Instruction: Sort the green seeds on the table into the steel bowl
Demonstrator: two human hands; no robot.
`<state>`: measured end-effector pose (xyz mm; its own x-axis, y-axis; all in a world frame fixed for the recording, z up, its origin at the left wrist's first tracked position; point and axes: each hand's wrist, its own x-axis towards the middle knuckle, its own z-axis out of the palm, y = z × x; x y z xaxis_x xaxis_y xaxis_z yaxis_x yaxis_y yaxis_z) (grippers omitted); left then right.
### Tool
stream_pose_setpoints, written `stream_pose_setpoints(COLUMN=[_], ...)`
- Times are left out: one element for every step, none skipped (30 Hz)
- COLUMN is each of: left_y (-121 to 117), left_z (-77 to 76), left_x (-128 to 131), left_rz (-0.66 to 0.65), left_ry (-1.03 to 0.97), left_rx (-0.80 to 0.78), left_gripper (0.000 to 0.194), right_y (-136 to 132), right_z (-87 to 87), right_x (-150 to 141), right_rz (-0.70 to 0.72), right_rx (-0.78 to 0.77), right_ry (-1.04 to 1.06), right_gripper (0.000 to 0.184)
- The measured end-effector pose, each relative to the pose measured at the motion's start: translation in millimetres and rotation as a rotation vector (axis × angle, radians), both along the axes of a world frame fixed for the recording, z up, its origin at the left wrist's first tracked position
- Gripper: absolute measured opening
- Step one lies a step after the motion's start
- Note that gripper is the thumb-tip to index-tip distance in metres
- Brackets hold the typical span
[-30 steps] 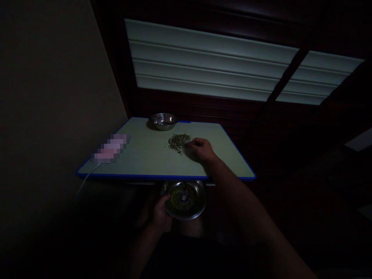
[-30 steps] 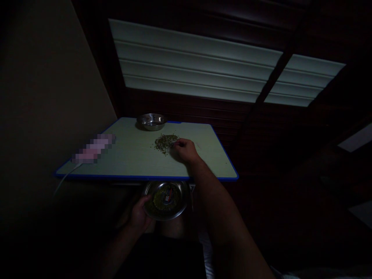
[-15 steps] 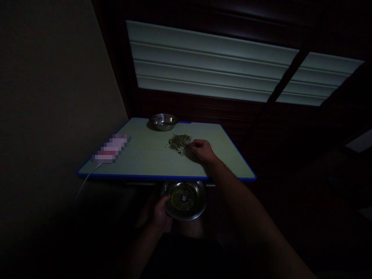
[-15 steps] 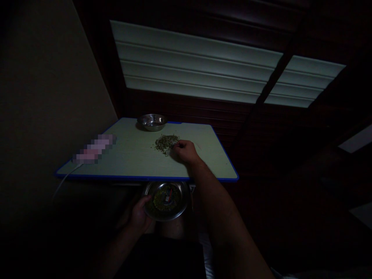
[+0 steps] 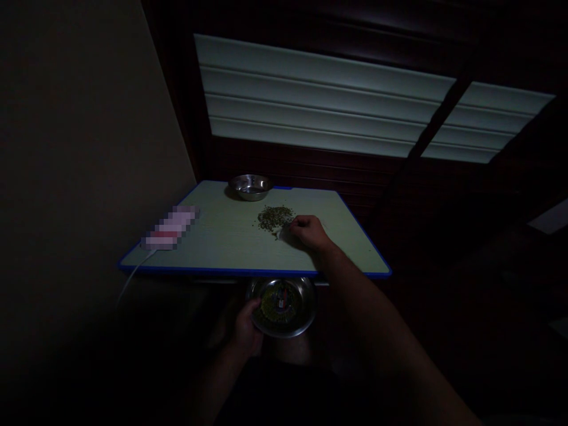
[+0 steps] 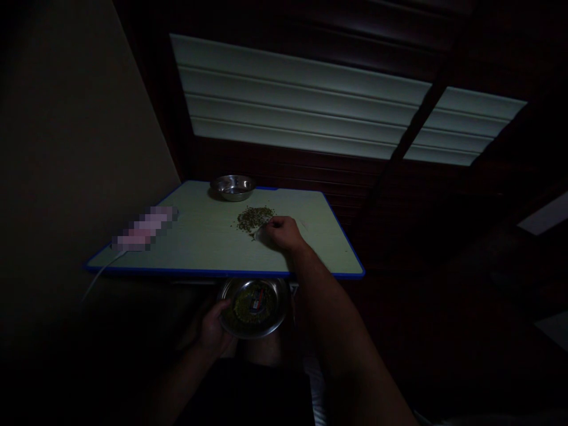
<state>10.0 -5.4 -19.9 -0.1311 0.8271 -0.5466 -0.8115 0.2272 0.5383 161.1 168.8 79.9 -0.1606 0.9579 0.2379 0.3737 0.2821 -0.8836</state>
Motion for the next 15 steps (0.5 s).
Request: stream_pose_setpoints(left_y=[-0.2, -0.3, -0.3, -0.1, 0.1, 0.3, 0.6, 0.8, 1.0, 1.0, 0.9, 0.7, 0.5, 0.2, -0.1], left_z=[0.0, -0.3, -1.1, -2.1, -3.4, -4.7, -5.9, -6.7, -7.0, -6.8, -6.0, -4.6, -2.9, -0.9, 1.0], left_x=[0.0, -0.3, -0.7, -1.2, -1.8, -2.4, -2.9, -3.3, -3.4, -3.4, -3.2, -2.8, -2.2, -1.5, -0.7], left_rz=[-0.003, -0.006, -0.009, -0.012, -0.011, -0.008, -0.002, 0.004, 0.007, 0.008, 0.007, 0.002, -0.003, -0.008, -0.012], left_ry=[-0.008, -0.012, -0.013, -0.011, -0.007, -0.004, -0.003, -0.004, -0.007, -0.011, -0.013, -0.015, -0.016, -0.018, -0.022], left_rx=[0.002, 0.006, 0.012, 0.015, 0.019, 0.022, 0.025, 0.028, 0.032, 0.032, 0.029, 0.021, 0.006, -0.009, -0.027], left_gripper=[0.012, 0.013, 0.013, 0.014, 0.015, 0.016, 0.017, 0.017, 0.017, 0.017, 0.016, 0.015, 0.014, 0.013, 0.013], right_y=[0.4, 0.9, 1.5, 2.2, 2.8, 3.3, 3.7, 4.1, 4.5, 4.7, 5.0, 5.2, 5.4, 5.4, 5.4], right_z=[-0.4, -0.9, -1.3, -1.8, -2.3, -2.7, -3.1, -3.6, -4.1, -4.5, -5.0, -5.5, -5.9, -6.1, -6.0], right_x=[0.0, 0.1, 0.2, 0.3, 0.5, 0.7, 0.8, 1.0, 1.1, 1.2, 1.3, 1.3, 1.2, 1.2, 1.1], right_rz=[0.001, 0.0, -0.001, -0.001, -0.002, -0.003, -0.003, -0.002, -0.001, 0.003, 0.007, 0.014, 0.019, 0.025, 0.032], right_rx=[0.003, 0.005, 0.009, 0.011, 0.013, 0.015, 0.017, 0.02, 0.021, 0.02, 0.019, 0.014, 0.005, -0.007, -0.02], right_ry=[0.001, 0.002, 0.001, -0.002, -0.006, -0.011, -0.015, -0.015, -0.012, -0.007, -0.002, 0.003, 0.01, 0.016, 0.02], right_gripper=[0.014, 0.014, 0.014, 0.015, 0.015, 0.016, 0.017, 0.017, 0.017, 0.017, 0.017, 0.017, 0.017, 0.017, 0.017])
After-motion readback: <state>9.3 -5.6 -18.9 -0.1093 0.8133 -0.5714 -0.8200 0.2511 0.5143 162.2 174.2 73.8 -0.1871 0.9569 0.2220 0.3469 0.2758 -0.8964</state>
